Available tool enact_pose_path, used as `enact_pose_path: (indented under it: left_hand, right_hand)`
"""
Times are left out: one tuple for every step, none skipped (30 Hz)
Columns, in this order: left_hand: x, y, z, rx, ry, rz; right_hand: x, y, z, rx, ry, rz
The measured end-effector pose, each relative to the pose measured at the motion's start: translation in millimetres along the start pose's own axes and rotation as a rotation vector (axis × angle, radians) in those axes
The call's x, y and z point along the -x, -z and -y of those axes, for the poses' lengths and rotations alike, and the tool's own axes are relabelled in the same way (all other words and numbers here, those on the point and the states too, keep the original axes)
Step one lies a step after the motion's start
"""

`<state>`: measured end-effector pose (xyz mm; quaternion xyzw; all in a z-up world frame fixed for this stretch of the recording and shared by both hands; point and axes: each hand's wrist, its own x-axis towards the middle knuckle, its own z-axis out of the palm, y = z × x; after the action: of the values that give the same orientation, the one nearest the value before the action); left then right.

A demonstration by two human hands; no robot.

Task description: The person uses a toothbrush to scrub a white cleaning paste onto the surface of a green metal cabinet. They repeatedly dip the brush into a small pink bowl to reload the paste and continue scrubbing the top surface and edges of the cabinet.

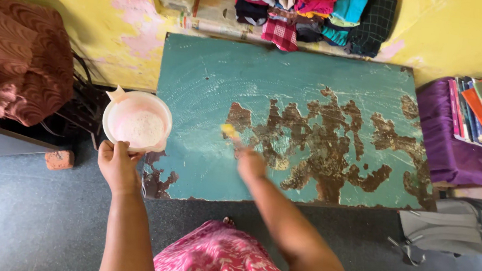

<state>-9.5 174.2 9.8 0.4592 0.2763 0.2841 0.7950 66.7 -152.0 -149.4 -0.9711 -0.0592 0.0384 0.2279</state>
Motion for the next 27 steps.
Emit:
enact_pose_path:
  left_hand:
    - [-1, 2, -3, -0.016, 0.006, -0.014]
    - [-1, 4, -7, -0.032, 0.013, -0.028]
    - [-1, 6, -9, -0.050, 0.026, -0.043]
    - [-5, 8, -11, -0.051, 0.016, -0.035]
    - [-7, 12, -13, -0.053, 0.011, -0.028]
    - [-9, 16, -14, -0.054, 0.005, -0.021]
    - [-12, 20, -15, -0.072, 0.013, -0.019]
    - [-15, 24, -17, -0.090, 0.020, -0.017]
    - [-19, 30, -19, -0.112, 0.028, -0.011]
    - [-25, 35, -21, -0.111, 0.037, 0.003]
    - [-31, 42, -23, -0.111, 0.047, 0.017]
    - [-37, 50, -26, -0.111, 0.056, 0.031]
    - [-41, 59, -28, -0.108, 0.067, 0.048]
    - [-45, 68, -32, -0.104, 0.077, 0.065]
    - [-52, 73, -36, -0.094, 0.084, 0.082]
    - [-61, 78, -41, -0.108, 0.074, 0.099]
    - [-65, 87, -46, -0.127, 0.072, 0.109]
    - [-69, 96, -52, -0.146, 0.071, 0.119]
    - [-72, 104, -58, -0.148, 0.083, 0.128]
    - [-76, 111, -65, -0.151, 0.095, 0.138]
    - [-81, 117, -71, -0.152, 0.107, 0.151]
    - [-84, 124, -76, -0.159, 0.108, 0.155]
    - [-90, 130, -82, -0.164, 0.106, 0.162]
    - [-95, 136, -86, -0.169, 0.105, 0.169]
    - [-100, 143, -90, -0.163, 0.101, 0.176]
    - [-106, 149, -93, -0.157, 0.098, 0.183]
    - [-110, 156, -96, -0.152, 0.096, 0.187]
  right_hand:
    - [-13, 12, -36, 0.353, -0.049, -0.010]
    - [-14, 26, -70, 0.197, -0.175, -0.081]
    - [-9, 47, -106, 0.296, -0.115, -0.078]
    - [-12, 64, -131, 0.375, -0.236, 0.012]
    - [-6, 77, -149, 0.365, -0.277, -0.058]
    - [-1, 85, -159, 0.356, -0.318, -0.129]
    - [0, 86, -159, 0.343, -0.302, -0.192]
    - [1, 83, -155, 0.318, -0.322, -0.214]
    - [2, 72, -143, 0.294, -0.344, -0.223]
    - [2, 58, -127, 0.268, -0.365, -0.225]
    - [0, 39, -105, 0.236, -0.385, -0.216]
    - [2, 16, -78, 0.213, -0.372, -0.198]
    - [3, -7, -47, 0.205, -0.319, -0.180]
    - [10, -29, -15, 0.177, -0.128, -0.178]
    - [16, -51, 22, 0.187, -0.095, -0.165]
    - [19, -68, 57, 0.224, -0.002, -0.133]
    - [27, -83, 89, 0.176, 0.089, -0.094]
    - [36, -94, 119, 0.127, 0.180, -0.056]
    - [43, -102, 145, 0.121, 0.208, 0.017]
    - [50, -107, 164, 0.113, 0.236, 0.089]
    - [54, -106, 173, 0.134, 0.261, 0.133]
    - [57, -105, 177, 0.155, 0.285, 0.178]
    - [57, -106, 179, 0.177, 0.310, 0.219]
    - [53, -103, 172, 0.046, 0.124, 0.227]
    - [52, -97, 158, -0.088, -0.060, 0.234]
    - [55, -85, 137, 0.037, 0.468, -0.179]
    - [49, -77, 121, 0.325, 0.068, 0.087]
